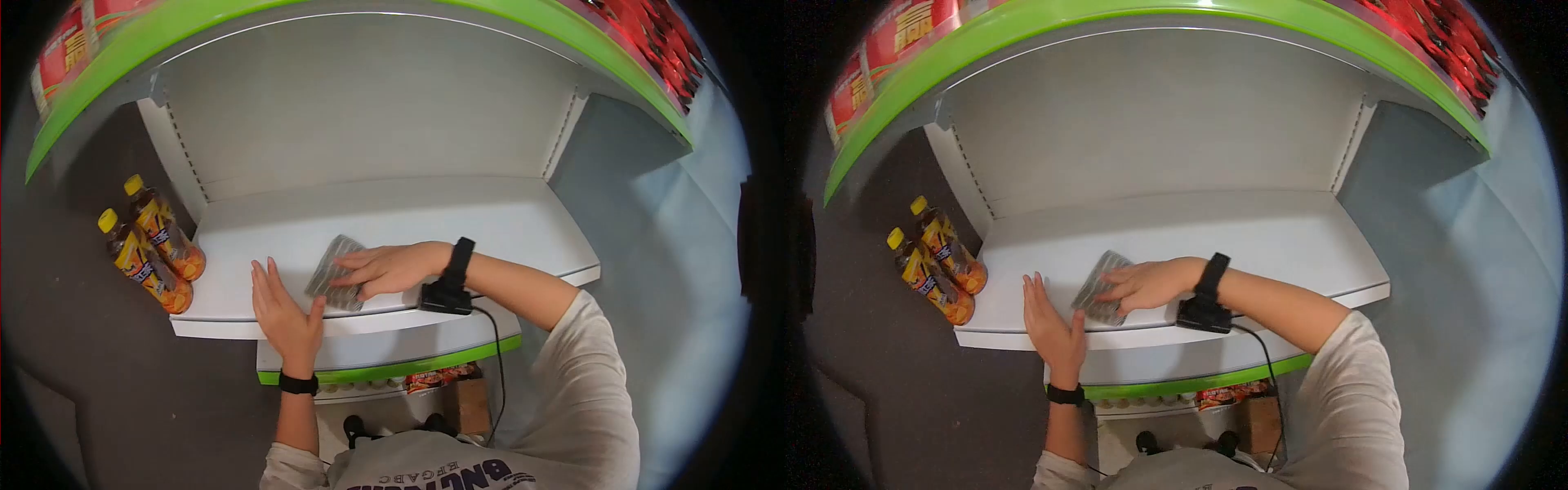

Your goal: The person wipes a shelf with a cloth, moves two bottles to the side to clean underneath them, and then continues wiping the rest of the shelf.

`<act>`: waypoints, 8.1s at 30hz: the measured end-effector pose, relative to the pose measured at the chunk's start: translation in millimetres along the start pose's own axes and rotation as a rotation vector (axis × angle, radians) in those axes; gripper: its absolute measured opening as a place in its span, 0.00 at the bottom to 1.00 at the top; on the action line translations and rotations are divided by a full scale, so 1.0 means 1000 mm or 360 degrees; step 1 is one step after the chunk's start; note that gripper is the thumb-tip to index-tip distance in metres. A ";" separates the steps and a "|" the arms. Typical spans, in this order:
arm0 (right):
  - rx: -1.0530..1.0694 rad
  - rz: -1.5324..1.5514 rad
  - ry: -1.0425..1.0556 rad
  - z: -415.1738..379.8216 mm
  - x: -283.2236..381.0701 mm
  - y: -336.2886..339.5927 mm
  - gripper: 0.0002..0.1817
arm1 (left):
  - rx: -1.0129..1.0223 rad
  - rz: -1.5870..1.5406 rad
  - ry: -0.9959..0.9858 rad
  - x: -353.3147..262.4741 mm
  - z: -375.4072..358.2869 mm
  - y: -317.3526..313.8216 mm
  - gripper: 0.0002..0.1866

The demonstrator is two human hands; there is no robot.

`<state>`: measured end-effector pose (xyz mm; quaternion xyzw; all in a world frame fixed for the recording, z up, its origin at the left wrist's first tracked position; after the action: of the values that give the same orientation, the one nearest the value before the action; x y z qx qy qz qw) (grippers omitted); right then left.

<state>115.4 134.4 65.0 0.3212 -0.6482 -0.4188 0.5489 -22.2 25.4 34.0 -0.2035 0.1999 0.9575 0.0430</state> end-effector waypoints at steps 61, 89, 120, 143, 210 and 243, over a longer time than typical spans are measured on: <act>-0.0261 0.0234 -0.0565 -0.162 -0.033 0.008 0.24 | 0.0004 0.0149 -0.0156 -0.004 -0.003 -0.003 0.19; -0.0418 0.0047 -0.0773 0.001 -0.107 0.043 0.31 | 0.0082 0.0206 -0.0173 -0.001 -0.005 -0.005 0.16; -0.0503 0.0578 -0.1369 -0.336 -0.072 0.040 0.20 | 0.0024 0.0193 -0.0164 -0.004 -0.006 -0.004 0.13; 0.0285 0.0045 -0.0005 0.090 0.023 0.014 0.18 | -0.0078 0.0072 -0.0060 -0.001 -0.003 0.000 0.24; -0.0397 0.0426 -0.1551 -0.322 -0.064 0.044 0.20 | 0.0034 0.0139 -0.0149 -0.005 -0.004 0.001 0.14; 0.0136 -0.0317 -0.0270 0.139 -0.038 0.045 0.29 | -0.0044 0.0076 -0.0018 0.001 -0.002 0.004 0.21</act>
<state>-11.6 213.7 82.1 0.3705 -0.6745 -0.4687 0.4337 -22.8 21.4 33.5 -0.1939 0.1911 0.9620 0.0182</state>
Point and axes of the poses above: each hand's wrist, its own z-axis towards the middle knuckle, its own y-axis out of the back of the hand, x = y × z, the point moved 5 cm from there along z, towards the middle knuckle, and after that the axes turned 12 degrees about -x, right-handed, at the moved point
